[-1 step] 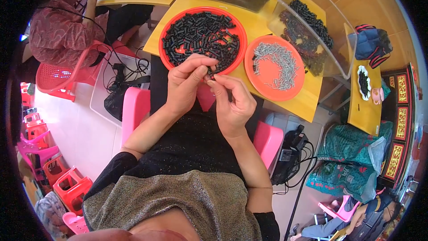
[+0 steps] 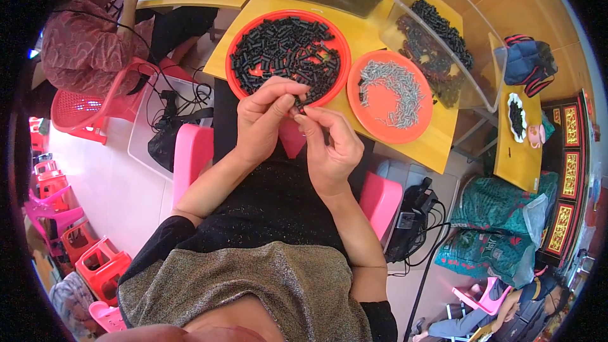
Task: The person assembles small components by picking plastic parts and metal pins from plates and inserting the pins into the plastic parts by hand.
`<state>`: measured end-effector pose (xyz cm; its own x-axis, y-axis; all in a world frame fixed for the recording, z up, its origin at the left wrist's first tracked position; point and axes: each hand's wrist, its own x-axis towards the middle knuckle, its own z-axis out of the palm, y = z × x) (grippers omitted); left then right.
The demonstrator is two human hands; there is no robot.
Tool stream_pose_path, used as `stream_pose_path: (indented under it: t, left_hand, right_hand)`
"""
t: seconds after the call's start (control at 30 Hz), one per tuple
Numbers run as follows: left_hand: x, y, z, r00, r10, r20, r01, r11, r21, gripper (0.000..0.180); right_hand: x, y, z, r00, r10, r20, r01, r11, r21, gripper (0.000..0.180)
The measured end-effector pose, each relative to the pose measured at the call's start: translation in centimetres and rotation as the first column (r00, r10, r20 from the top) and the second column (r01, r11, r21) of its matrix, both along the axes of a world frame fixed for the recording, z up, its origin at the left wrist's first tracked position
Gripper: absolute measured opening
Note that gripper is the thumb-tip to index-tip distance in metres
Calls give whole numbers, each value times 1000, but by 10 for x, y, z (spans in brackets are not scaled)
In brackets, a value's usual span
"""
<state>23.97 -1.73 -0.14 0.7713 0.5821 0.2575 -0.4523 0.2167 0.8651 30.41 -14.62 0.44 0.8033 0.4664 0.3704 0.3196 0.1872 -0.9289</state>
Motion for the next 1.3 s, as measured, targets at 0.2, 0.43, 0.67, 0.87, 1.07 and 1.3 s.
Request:
stream_pose_path:
  t: [0.2,0.43,0.67,0.87,1.07,1.3]
  left_hand:
    - [-1,-7,-1,998,-69,-3,66,968,-242,24]
    - [-1,-7,-11,958,-263,114,278,757,-591,22]
    - [3,-8,-13,965,-231,125,258,749,-610,21]
    - [5,-11,-14,976,-166,140,215,809,-546,19]
    - [5,-10,-20,977,-213,22,181,768,-614,21]
    - [7,-8,-23,973,-232,-13,190,828,-528,22]
  right_hand:
    - [-3,0,1,994,10,-110,-8,1000,18,12]
    - [-1,-4,1,1000,-9,-10,9,999,-31,12]
    - [1,1,-3,995,-84,53,87,994,-64,13]
    - [3,7,-2,980,-120,160,133,988,-72,14]
    - [11,3,-9,981,-106,162,124,987,-104,14]
    - [16,-1,-10,974,-79,212,106,987,-118,14]
